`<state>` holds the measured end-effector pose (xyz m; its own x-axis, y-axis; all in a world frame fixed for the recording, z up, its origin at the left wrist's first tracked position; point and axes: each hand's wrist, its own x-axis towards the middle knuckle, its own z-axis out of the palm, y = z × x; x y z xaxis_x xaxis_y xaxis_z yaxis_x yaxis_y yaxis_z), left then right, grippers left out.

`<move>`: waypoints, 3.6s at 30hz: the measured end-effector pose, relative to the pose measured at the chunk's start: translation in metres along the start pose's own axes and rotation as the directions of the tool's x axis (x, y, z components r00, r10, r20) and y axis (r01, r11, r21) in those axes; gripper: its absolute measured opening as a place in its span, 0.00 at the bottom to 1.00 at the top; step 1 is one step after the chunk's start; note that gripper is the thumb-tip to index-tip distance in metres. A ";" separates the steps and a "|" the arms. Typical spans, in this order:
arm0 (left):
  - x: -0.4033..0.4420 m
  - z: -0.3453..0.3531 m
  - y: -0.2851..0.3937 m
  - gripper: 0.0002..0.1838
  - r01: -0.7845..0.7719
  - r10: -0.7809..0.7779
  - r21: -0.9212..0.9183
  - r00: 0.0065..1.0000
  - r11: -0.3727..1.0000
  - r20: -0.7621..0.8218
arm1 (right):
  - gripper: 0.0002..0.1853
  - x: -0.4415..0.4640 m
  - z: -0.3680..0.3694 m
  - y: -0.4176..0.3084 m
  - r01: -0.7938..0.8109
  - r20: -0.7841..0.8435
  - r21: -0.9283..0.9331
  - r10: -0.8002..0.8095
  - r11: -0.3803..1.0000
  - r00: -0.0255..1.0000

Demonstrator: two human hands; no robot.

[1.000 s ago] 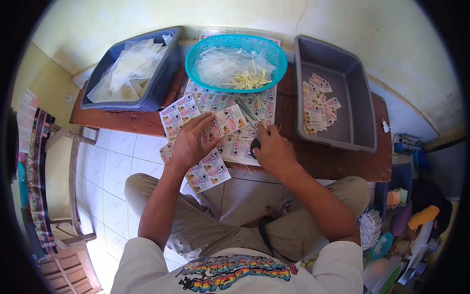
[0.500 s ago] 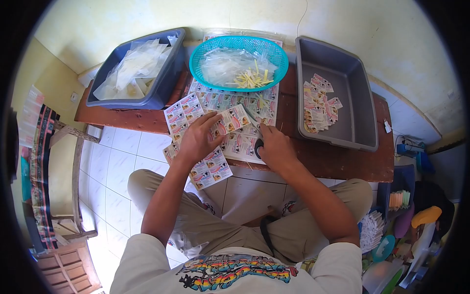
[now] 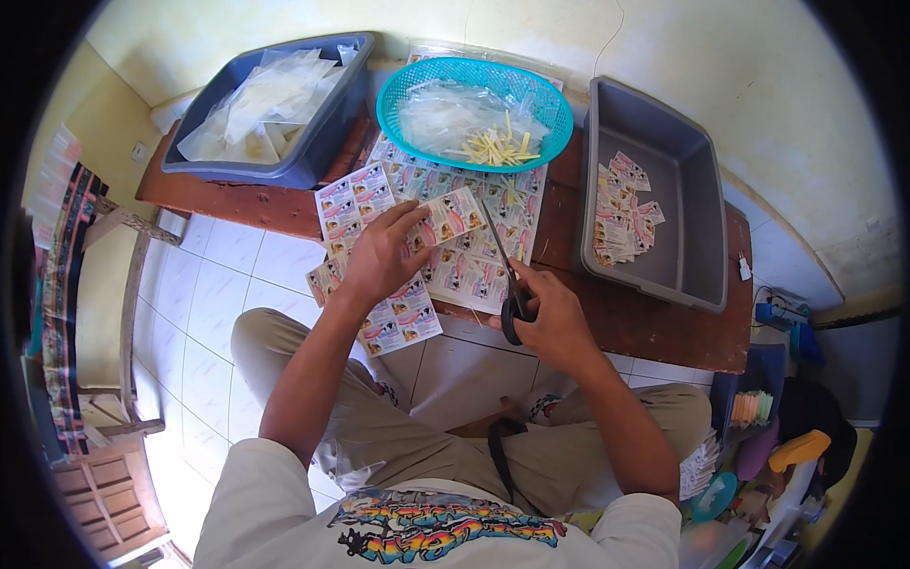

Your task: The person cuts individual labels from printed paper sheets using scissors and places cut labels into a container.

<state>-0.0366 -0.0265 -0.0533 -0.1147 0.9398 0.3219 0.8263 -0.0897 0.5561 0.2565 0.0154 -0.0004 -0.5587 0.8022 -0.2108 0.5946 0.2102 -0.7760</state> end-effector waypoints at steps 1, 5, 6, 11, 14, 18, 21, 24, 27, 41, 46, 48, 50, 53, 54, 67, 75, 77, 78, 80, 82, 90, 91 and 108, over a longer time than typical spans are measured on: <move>0.001 0.000 0.002 0.32 0.004 -0.004 -0.003 1.000 1.000 0.001 | 0.49 -0.002 -0.001 -0.001 -0.023 0.034 0.058 0.021 0.998 0.999; 0.004 -0.001 0.011 0.31 -0.004 0.004 0.034 1.000 0.999 -0.015 | 0.51 -0.005 0.000 0.012 -0.012 0.106 0.202 -0.010 0.979 0.994; 0.005 -0.002 0.012 0.30 -0.003 0.004 0.045 1.000 0.999 -0.024 | 0.51 -0.006 0.001 0.013 -0.012 0.108 0.201 -0.011 0.979 0.994; 0.005 -0.003 0.010 0.30 -0.017 0.019 0.033 0.999 0.999 -0.048 | 0.50 -0.004 0.005 0.015 -0.055 0.163 0.359 -0.005 0.932 0.987; 0.004 -0.003 0.010 0.30 -0.041 0.041 0.007 0.998 0.999 -0.047 | 0.48 -0.002 0.005 0.009 -0.093 0.228 0.348 0.012 0.933 0.974; 0.001 -0.002 0.012 0.28 -0.099 0.098 -0.030 0.994 0.995 -0.040 | 0.47 -0.001 0.005 -0.006 -0.102 0.244 0.422 -0.004 0.901 0.970; 0.001 -0.002 0.013 0.28 -0.142 0.140 -0.033 0.989 0.989 -0.039 | 0.46 0.001 0.006 -0.010 -0.130 0.252 0.500 0.000 0.856 0.968; -0.001 -0.004 0.016 0.28 -0.151 0.150 -0.048 0.988 0.987 -0.039 | 0.46 0.002 0.006 -0.010 -0.125 0.244 0.517 -0.006 0.847 0.970; -0.001 -0.003 0.017 0.26 -0.128 0.127 -0.079 0.992 0.989 -0.011 | 0.47 0.002 0.006 -0.009 -0.120 0.239 0.536 -0.014 0.835 0.971; -0.002 -0.001 0.019 0.26 -0.147 0.149 -0.084 0.989 0.986 0.019 | 0.47 0.002 0.005 -0.009 -0.139 0.249 0.556 -0.004 0.820 0.969; -0.003 0.000 0.020 0.26 -0.136 0.138 -0.072 0.990 0.988 0.032 | 0.47 0.003 0.006 -0.009 -0.133 0.245 0.556 -0.008 0.821 0.969; -0.003 0.000 0.019 0.25 -0.140 0.142 -0.073 0.989 0.987 0.028 | 0.47 0.003 0.006 -0.009 -0.133 0.242 0.551 -0.005 0.824 0.970; -0.003 0.000 0.019 0.25 -0.138 0.140 -0.075 0.990 0.988 0.029 | 0.47 0.003 0.007 -0.010 -0.135 0.241 0.553 -0.003 0.823 0.970; -0.004 -0.001 0.021 0.25 -0.132 0.135 -0.073 0.990 0.988 0.034 | 0.47 0.003 0.007 -0.010 -0.138 0.240 0.543 0.004 0.829 0.971; -0.004 -0.001 0.021 0.25 -0.131 0.133 -0.070 0.990 0.989 0.037 | 0.47 0.003 0.007 -0.010 -0.137 0.240 0.542 0.003 0.829 0.971; -0.003 0.000 0.020 0.25 -0.169 0.169 -0.049 0.986 0.984 -0.006 | 0.45 0.003 0.009 -0.009 -0.137 0.243 0.560 -0.003 0.817 0.970; -0.004 0.000 0.019 0.25 -0.157 0.157 -0.037 0.988 0.987 0.003 | 0.44 0.004 0.013 -0.005 -0.116 0.223 0.570 -0.018 0.813 0.975; -0.003 0.000 0.019 0.25 -0.155 0.155 -0.041 0.988 0.987 0.004 | 0.43 0.004 0.014 -0.004 -0.121 0.228 0.573 -0.016 0.810 0.973; -0.003 0.000 0.020 0.24 -0.153 0.153 -0.045 0.988 0.987 0.005 | 0.43 0.004 0.014 -0.003 -0.121 0.229 0.573 -0.016 0.811 0.973; -0.003 0.000 0.020 0.25 -0.152 0.152 -0.039 0.988 0.988 0.007 | 0.43 0.005 0.013 -0.003 -0.128 0.246 0.568 -0.019 0.813 0.969; -0.004 0.000 0.019 0.25 -0.150 0.151 -0.033 0.989 0.988 0.011 | 0.43 0.004 0.014 -0.004 -0.130 0.244 0.568 -0.016 0.812 0.970; -0.004 0.002 0.018 0.25 -0.156 0.156 -0.021 0.988 0.988 0.000 | 0.44 0.003 0.015 -0.004 -0.151 0.248 0.577 0.004 0.803 0.969; -0.004 0.003 0.018 0.25 -0.155 0.155 -0.021 0.988 0.988 -0.001 | 0.44 0.003 0.015 -0.004 -0.149 0.247 0.577 0.002 0.803 0.969; -0.005 0.003 0.019 0.25 -0.147 0.147 -0.029 0.989 0.989 0.008 | 0.44 0.002 0.016 -0.001 -0.155 0.254 0.551 0.012 0.820 0.967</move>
<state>-0.0186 -0.0322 -0.0466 0.0129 0.9191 0.3938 0.8176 -0.2364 0.5251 0.2460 0.0080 -0.0094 -0.6800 0.6363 -0.3643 0.2555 -0.2600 -0.9312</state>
